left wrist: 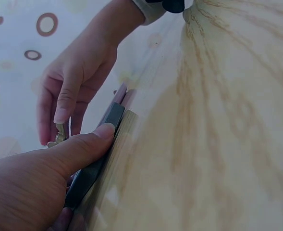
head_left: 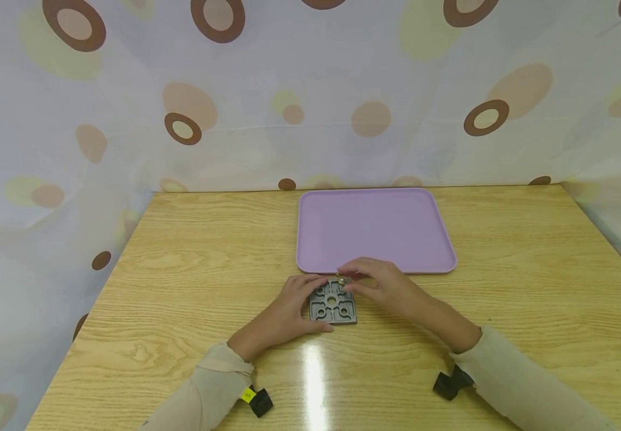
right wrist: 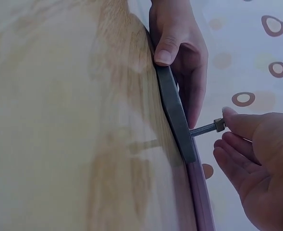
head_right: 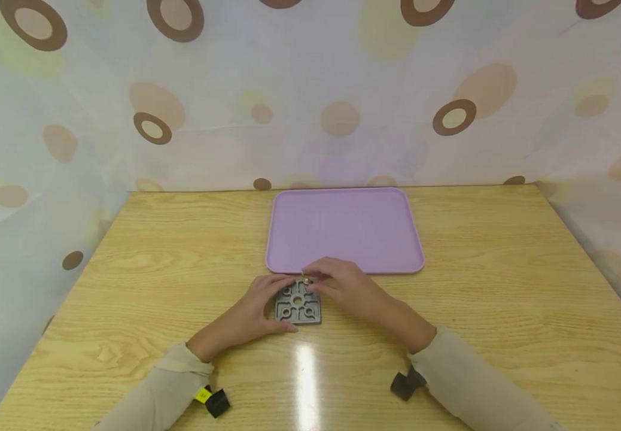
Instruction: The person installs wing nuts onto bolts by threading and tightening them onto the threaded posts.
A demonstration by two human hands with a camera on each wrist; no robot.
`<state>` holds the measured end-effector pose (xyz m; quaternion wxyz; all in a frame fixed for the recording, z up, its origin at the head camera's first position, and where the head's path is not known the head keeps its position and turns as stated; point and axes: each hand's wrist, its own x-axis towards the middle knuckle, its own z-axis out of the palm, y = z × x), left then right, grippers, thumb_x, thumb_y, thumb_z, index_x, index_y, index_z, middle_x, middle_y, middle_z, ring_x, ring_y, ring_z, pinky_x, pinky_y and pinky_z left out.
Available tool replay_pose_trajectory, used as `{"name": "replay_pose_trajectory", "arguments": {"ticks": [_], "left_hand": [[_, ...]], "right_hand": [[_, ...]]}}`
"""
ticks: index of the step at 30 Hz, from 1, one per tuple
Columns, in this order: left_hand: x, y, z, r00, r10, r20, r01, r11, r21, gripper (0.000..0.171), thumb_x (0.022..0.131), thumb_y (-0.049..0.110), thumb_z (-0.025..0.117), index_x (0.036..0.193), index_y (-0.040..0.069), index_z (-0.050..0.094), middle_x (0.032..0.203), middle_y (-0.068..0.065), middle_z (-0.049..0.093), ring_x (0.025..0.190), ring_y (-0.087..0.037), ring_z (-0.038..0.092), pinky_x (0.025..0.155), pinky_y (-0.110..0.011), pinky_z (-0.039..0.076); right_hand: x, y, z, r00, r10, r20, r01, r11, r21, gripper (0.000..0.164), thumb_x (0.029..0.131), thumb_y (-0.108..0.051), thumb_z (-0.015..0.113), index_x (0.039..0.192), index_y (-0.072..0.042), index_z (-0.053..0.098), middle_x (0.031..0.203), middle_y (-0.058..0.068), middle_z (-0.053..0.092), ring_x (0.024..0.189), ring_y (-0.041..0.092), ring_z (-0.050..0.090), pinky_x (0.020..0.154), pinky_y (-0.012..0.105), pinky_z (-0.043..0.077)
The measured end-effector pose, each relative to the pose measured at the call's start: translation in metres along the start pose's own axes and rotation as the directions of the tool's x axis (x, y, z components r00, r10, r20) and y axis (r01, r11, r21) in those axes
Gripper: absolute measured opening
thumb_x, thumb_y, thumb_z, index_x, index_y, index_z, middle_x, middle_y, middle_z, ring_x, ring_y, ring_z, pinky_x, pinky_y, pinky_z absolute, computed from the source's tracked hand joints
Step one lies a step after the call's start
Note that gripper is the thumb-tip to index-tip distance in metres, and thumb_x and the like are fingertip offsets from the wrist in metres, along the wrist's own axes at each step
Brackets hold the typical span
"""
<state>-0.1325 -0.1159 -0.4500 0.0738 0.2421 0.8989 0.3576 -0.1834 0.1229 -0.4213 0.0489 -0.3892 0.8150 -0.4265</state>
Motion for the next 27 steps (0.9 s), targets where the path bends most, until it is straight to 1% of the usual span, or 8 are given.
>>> {"name": "replay_pose_trajectory", "arguments": {"ticks": [5,8,12,15,18,22,27], "left_hand": [[0.0002,-0.0004,0.0003,1.0,0.002,0.001,-0.002,1.0,0.003,0.089,0.073,0.047,0.075,0.144,0.013,0.034,0.143,0.0,0.031,0.126,-0.015,0.025,0.102,-0.04,0.031],[0.0006,-0.0006,0.0,1.0,0.001,0.001,-0.001,1.0,0.002,0.089,0.073,0.048,0.075,0.144,0.013,0.034,0.143,0.0,0.031,0.127,-0.015,0.025,0.102,-0.04,0.031],[0.0006,-0.001,-0.0003,1.0,0.002,0.001,-0.002,1.0,0.005,0.089,0.073,0.048,0.075,0.144,0.013,0.034,0.143,0.001,0.032,0.126,-0.015,0.025,0.102,-0.04,0.031],[0.0003,-0.0012,-0.0005,1.0,0.003,-0.002,-0.003,1.0,0.007,0.089,0.073,0.048,0.075,0.144,0.013,0.034,0.143,0.001,0.032,0.126,-0.015,0.025,0.102,-0.039,0.031],[0.0001,-0.0015,-0.0003,1.0,0.004,-0.003,-0.003,1.0,0.012,0.09,0.073,0.048,0.075,0.144,0.013,0.034,0.143,0.001,0.032,0.126,-0.014,0.026,0.102,-0.039,0.031],[0.0002,-0.0019,0.0006,1.0,-0.001,-0.001,0.001,1.0,0.015,0.09,0.073,0.049,0.075,0.144,0.014,0.034,0.143,0.001,0.031,0.126,-0.014,0.025,0.102,-0.039,0.031],[0.0002,-0.0018,0.0012,1.0,-0.003,0.003,0.003,1.0,0.024,0.089,0.073,0.05,0.074,0.145,0.015,0.033,0.143,0.001,0.031,0.127,-0.015,0.025,0.102,-0.039,0.032]], "right_hand": [[-0.0007,-0.0004,0.001,0.999,0.021,0.036,-0.021,1.0,0.005,0.038,0.089,-0.018,0.062,0.123,-0.003,0.057,0.119,0.007,0.06,0.104,0.022,0.059,0.088,0.032,0.047],[-0.0006,-0.0011,0.0011,0.999,0.02,0.041,-0.02,1.0,-0.001,0.038,0.09,-0.019,0.061,0.124,-0.003,0.057,0.12,0.008,0.059,0.105,0.022,0.058,0.088,0.032,0.047],[-0.0003,-0.0018,0.0012,0.999,0.004,0.035,-0.004,1.0,-0.006,0.036,0.09,-0.019,0.061,0.123,-0.005,0.058,0.119,0.007,0.06,0.104,0.021,0.059,0.087,0.032,0.047],[0.0001,-0.0021,0.0013,1.0,0.002,0.03,-0.002,1.0,0.01,0.035,0.089,-0.019,0.062,0.121,-0.005,0.059,0.117,0.006,0.06,0.102,0.021,0.059,0.087,0.031,0.048],[0.0006,-0.0016,0.0015,0.999,0.021,0.026,-0.022,0.999,0.03,0.034,0.088,-0.019,0.063,0.118,-0.005,0.059,0.115,0.005,0.061,0.102,0.021,0.059,0.087,0.03,0.047],[0.0003,-0.0006,0.0009,0.998,0.056,0.018,-0.057,0.998,0.031,0.032,0.087,-0.021,0.064,0.116,-0.007,0.061,0.113,0.002,0.061,0.102,0.018,0.059,0.087,0.027,0.047],[-0.0002,0.0003,-0.0001,0.998,0.056,-0.01,-0.056,0.998,0.009,0.031,0.087,-0.024,0.065,0.113,-0.008,0.063,0.109,0.001,0.063,0.101,0.016,0.059,0.087,0.026,0.047]]}}
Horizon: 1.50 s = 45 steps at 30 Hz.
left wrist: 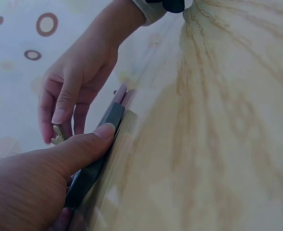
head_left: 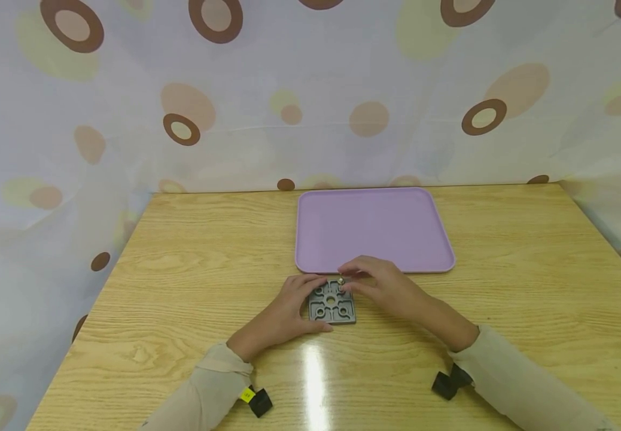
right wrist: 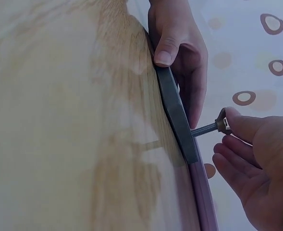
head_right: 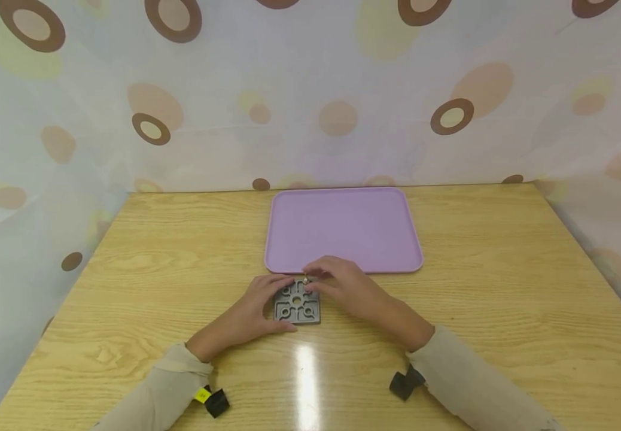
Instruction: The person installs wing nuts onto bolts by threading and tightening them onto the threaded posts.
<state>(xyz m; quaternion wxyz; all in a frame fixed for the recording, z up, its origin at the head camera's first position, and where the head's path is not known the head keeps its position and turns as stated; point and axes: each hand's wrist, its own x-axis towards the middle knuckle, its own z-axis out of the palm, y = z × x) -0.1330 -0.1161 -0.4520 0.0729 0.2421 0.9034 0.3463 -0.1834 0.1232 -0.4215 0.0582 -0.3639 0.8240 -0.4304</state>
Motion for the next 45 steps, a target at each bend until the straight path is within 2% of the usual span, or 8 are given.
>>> {"name": "replay_pose_trajectory", "arguments": {"ticks": [7,15,24,35,39,45], "left_hand": [[0.0,0.001,-0.0006,1.0,0.001,-0.002,-0.001,1.0,-0.012,0.091,0.072,0.05,0.075,0.144,0.014,0.034,0.143,0.0,0.031,0.127,-0.015,0.025,0.103,-0.04,0.031],[0.0008,0.0004,-0.0003,1.0,0.014,-0.012,-0.014,1.0,-0.011,0.091,0.072,0.048,0.076,0.144,0.013,0.034,0.142,0.001,0.032,0.125,-0.014,0.026,0.103,-0.038,0.031],[0.0007,0.0009,-0.0007,1.0,0.015,-0.014,-0.016,1.0,-0.01,0.09,0.072,0.048,0.076,0.144,0.013,0.034,0.143,0.0,0.032,0.126,-0.015,0.025,0.103,-0.039,0.03],[0.0007,0.0008,-0.0004,1.0,0.009,-0.009,-0.009,1.0,-0.022,0.09,0.072,0.048,0.076,0.144,0.014,0.034,0.142,0.001,0.032,0.126,-0.015,0.026,0.103,-0.039,0.03],[0.0007,0.0,0.0,1.0,0.016,-0.01,-0.016,1.0,-0.022,0.09,0.072,0.048,0.076,0.144,0.015,0.034,0.142,0.001,0.032,0.126,-0.015,0.026,0.103,-0.04,0.03],[0.0007,-0.001,0.0005,1.0,0.018,-0.01,-0.018,1.0,-0.011,0.091,0.072,0.049,0.075,0.144,0.014,0.034,0.142,0.001,0.032,0.126,-0.015,0.026,0.102,-0.04,0.031]], "right_hand": [[0.0003,-0.0003,-0.001,0.998,-0.014,-0.061,0.011,0.999,-0.053,0.024,0.086,-0.021,0.066,0.106,-0.008,0.066,0.1,-0.006,0.064,0.094,0.008,0.059,0.085,0.026,0.047],[0.0006,0.001,-0.0032,0.995,-0.032,-0.094,0.025,0.997,-0.075,0.012,0.086,-0.013,0.067,0.098,-0.012,0.068,0.094,-0.009,0.065,0.092,0.006,0.059,0.084,0.026,0.047],[-0.0004,0.0016,-0.0075,1.0,-0.001,-0.03,0.0,1.0,-0.028,0.008,0.088,-0.011,0.064,0.095,-0.011,0.066,0.093,-0.005,0.065,0.088,0.007,0.06,0.08,0.022,0.049],[-0.0003,0.0021,-0.0074,1.0,0.006,0.024,-0.007,1.0,0.023,0.005,0.088,-0.018,0.065,0.092,-0.017,0.066,0.09,-0.01,0.064,0.085,0.007,0.06,0.075,0.022,0.05],[0.0,0.0017,-0.0066,1.0,-0.001,0.012,0.001,1.0,0.027,0.008,0.086,-0.016,0.066,0.095,-0.015,0.065,0.092,-0.009,0.063,0.089,0.009,0.06,0.077,0.022,0.05],[0.0005,0.0002,-0.0054,1.0,0.002,0.016,-0.003,0.998,0.06,0.026,0.086,-0.018,0.067,0.109,-0.007,0.062,0.105,0.002,0.063,0.098,0.019,0.06,0.082,0.024,0.049]]}}
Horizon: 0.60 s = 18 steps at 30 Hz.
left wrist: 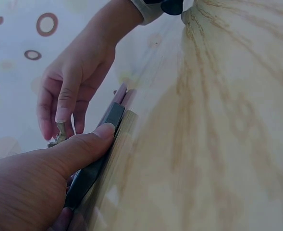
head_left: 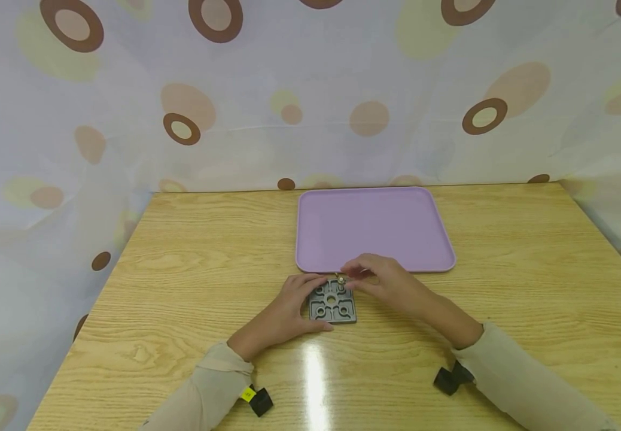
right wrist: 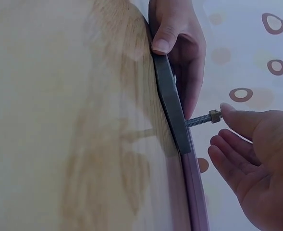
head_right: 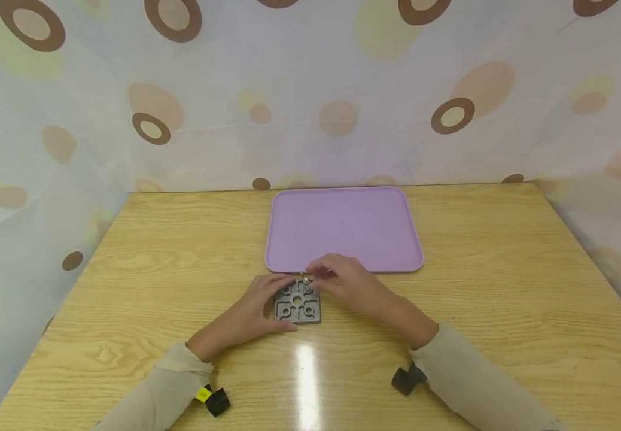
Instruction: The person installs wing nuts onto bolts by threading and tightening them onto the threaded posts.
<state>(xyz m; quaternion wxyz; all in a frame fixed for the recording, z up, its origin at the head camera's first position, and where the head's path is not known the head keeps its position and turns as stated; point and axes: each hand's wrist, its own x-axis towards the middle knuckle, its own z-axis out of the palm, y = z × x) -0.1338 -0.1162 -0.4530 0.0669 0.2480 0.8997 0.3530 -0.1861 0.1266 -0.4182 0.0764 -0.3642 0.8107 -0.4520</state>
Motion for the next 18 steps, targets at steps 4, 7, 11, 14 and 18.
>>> {"name": "replay_pose_trajectory", "arguments": {"ticks": [4,7,11,14,18], "left_hand": [[0.0001,0.0,0.0002,1.0,0.0,0.001,0.0,1.0,0.008,0.091,0.072,0.05,0.075,0.144,0.013,0.034,0.142,0.001,0.032,0.126,-0.015,0.026,0.103,-0.04,0.03],[0.0002,0.0,0.0001,1.0,0.001,0.002,-0.001,1.0,0.009,0.091,0.072,0.05,0.075,0.144,0.013,0.034,0.142,0.0,0.032,0.126,-0.016,0.026,0.103,-0.04,0.031],[0.0004,0.0,-0.0002,1.0,0.002,0.002,-0.002,1.0,0.005,0.091,0.072,0.05,0.075,0.144,0.012,0.034,0.142,0.0,0.032,0.126,-0.015,0.026,0.103,-0.039,0.031],[0.0005,0.0001,-0.0003,1.0,0.001,0.004,-0.001,1.0,0.004,0.091,0.072,0.05,0.075,0.144,0.012,0.034,0.142,0.001,0.032,0.126,-0.015,0.026,0.103,-0.039,0.03],[0.0005,0.0002,-0.0005,1.0,-0.001,0.006,0.001,1.0,0.002,0.091,0.072,0.05,0.074,0.144,0.012,0.034,0.142,0.001,0.032,0.126,-0.015,0.026,0.103,-0.039,0.03]], "right_hand": [[-0.0002,-0.0011,0.0005,1.0,-0.004,0.023,0.004,1.0,0.006,0.033,0.087,-0.021,0.064,0.116,-0.004,0.06,0.112,0.007,0.061,0.1,0.023,0.059,0.084,0.027,0.049],[-0.0001,-0.0009,0.0013,0.999,-0.012,0.033,0.012,1.0,-0.013,0.037,0.088,-0.021,0.063,0.12,-0.003,0.059,0.114,0.009,0.061,0.101,0.022,0.06,0.086,0.029,0.048],[-0.0001,0.0007,0.0033,0.999,-0.013,0.046,0.014,1.0,-0.024,0.04,0.089,-0.021,0.062,0.124,-0.002,0.056,0.118,0.008,0.06,0.102,0.021,0.059,0.087,0.028,0.047],[-0.0002,0.001,0.0045,0.999,-0.019,0.049,0.02,1.0,-0.023,0.039,0.09,-0.021,0.061,0.123,-0.002,0.057,0.117,0.008,0.06,0.102,0.021,0.059,0.087,0.029,0.047],[0.0,0.0002,0.0052,0.999,-0.03,0.038,0.031,0.999,-0.031,0.036,0.089,-0.021,0.063,0.12,-0.004,0.059,0.115,0.007,0.061,0.1,0.021,0.06,0.086,0.03,0.048]]}}
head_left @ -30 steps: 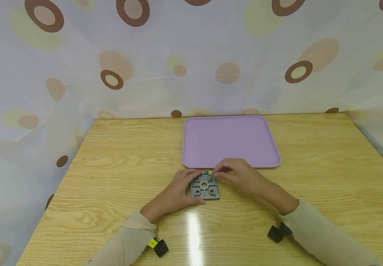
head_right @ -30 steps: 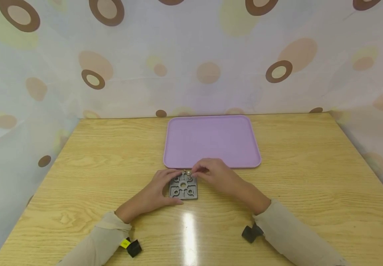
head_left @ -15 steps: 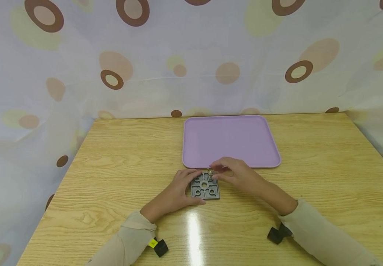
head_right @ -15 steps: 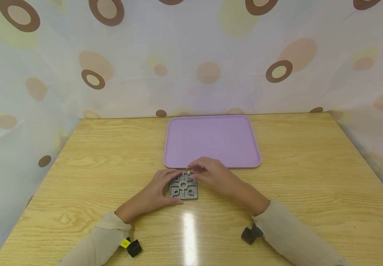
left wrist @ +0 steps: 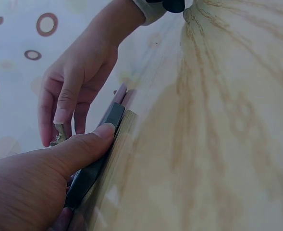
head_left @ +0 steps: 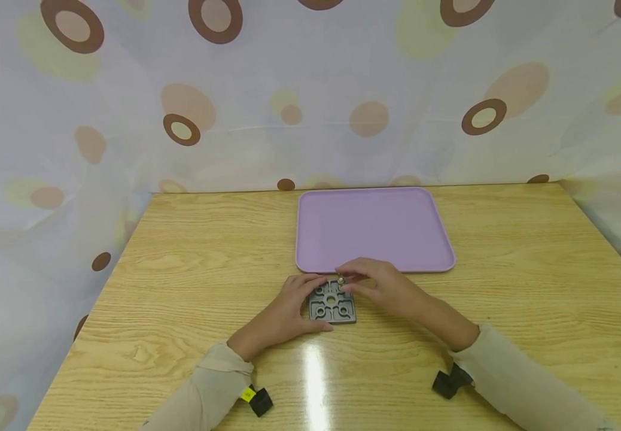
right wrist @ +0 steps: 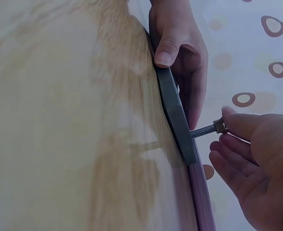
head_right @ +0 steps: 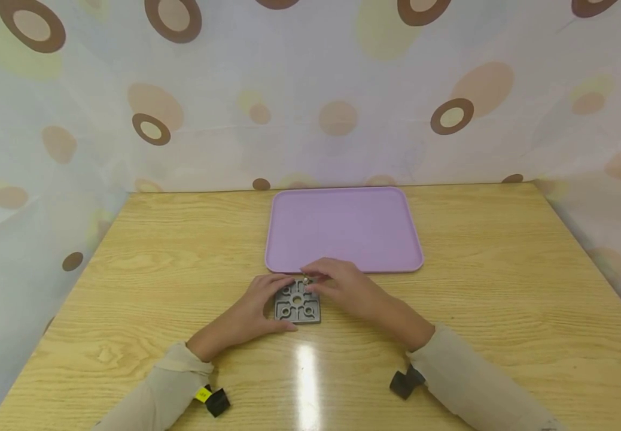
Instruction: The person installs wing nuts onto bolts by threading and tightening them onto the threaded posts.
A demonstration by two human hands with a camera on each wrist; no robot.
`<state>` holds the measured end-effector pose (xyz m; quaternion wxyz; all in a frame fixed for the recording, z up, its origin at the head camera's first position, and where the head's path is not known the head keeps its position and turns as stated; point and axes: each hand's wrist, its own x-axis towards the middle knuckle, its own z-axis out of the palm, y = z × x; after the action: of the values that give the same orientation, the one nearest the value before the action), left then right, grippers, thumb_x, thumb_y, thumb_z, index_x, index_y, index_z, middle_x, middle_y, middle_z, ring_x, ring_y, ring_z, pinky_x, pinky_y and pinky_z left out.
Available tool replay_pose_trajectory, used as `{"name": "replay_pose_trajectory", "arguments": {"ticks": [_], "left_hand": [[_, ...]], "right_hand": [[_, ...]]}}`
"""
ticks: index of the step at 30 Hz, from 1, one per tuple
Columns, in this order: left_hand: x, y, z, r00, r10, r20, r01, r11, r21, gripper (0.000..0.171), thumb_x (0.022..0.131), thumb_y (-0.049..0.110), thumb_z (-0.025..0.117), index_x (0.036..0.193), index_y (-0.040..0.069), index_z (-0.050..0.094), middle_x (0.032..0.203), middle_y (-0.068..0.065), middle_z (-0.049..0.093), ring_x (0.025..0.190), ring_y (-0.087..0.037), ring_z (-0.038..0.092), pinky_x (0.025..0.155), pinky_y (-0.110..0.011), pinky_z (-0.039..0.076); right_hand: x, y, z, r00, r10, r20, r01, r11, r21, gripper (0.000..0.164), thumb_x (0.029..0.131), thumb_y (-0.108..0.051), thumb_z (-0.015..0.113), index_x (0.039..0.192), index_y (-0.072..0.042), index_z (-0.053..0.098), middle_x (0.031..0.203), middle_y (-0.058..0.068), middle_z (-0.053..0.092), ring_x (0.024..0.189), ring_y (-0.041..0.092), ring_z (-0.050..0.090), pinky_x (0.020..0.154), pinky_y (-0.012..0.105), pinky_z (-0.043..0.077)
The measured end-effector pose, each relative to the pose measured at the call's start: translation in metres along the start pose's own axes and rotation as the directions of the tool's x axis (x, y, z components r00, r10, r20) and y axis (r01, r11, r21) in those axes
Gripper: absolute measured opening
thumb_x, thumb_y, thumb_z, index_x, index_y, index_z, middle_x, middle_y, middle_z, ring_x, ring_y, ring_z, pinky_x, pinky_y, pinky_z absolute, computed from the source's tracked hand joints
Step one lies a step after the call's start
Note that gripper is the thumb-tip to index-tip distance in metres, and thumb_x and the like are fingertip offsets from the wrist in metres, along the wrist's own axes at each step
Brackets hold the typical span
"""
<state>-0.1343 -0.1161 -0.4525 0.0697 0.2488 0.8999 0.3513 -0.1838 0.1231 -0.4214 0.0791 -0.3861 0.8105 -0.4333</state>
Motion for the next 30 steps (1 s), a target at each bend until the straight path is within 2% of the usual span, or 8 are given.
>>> {"name": "replay_pose_trajectory", "arguments": {"ticks": [10,17,24,30], "left_hand": [[0.0,-0.0001,0.0004,1.0,-0.006,-0.004,0.006,1.0,-0.002,0.091,0.072,0.05,0.075,0.144,0.012,0.034,0.142,0.001,0.033,0.126,-0.016,0.026,0.102,-0.039,0.031],[-0.0003,0.0007,-0.0001,1.0,-0.004,-0.009,0.004,1.0,0.007,0.09,0.072,0.049,0.075,0.143,0.012,0.035,0.142,0.0,0.033,0.126,-0.016,0.026,0.103,-0.04,0.03],[-0.0009,0.0018,-0.0009,1.0,0.019,-0.021,-0.019,1.0,0.018,0.09,0.071,0.048,0.076,0.142,0.01,0.036,0.141,-0.003,0.034,0.126,-0.019,0.027,0.103,-0.042,0.031],[-0.0008,0.0016,-0.0007,0.999,0.028,-0.026,-0.028,1.0,0.011,0.089,0.072,0.047,0.076,0.142,0.01,0.036,0.141,-0.003,0.034,0.126,-0.02,0.028,0.102,-0.042,0.031]], "right_hand": [[0.0004,-0.0005,-0.0007,0.999,0.049,-0.018,-0.049,0.999,-0.015,0.034,0.087,-0.026,0.064,0.115,-0.006,0.061,0.112,0.004,0.062,0.099,0.018,0.06,0.086,0.027,0.047],[0.0002,0.0009,-0.0006,0.998,0.043,-0.052,-0.045,0.998,-0.038,0.031,0.087,-0.026,0.065,0.111,-0.006,0.064,0.108,0.002,0.064,0.098,0.015,0.06,0.085,0.026,0.048],[0.0004,0.0007,-0.0017,0.994,0.011,-0.111,-0.02,0.996,-0.086,0.022,0.087,-0.021,0.066,0.105,-0.009,0.066,0.099,-0.007,0.065,0.093,0.006,0.059,0.084,0.025,0.048],[0.0001,0.0004,-0.0027,0.991,0.002,-0.131,-0.017,0.994,-0.108,0.014,0.087,-0.015,0.066,0.1,-0.013,0.068,0.095,-0.009,0.065,0.091,0.005,0.059,0.084,0.026,0.047]]}}
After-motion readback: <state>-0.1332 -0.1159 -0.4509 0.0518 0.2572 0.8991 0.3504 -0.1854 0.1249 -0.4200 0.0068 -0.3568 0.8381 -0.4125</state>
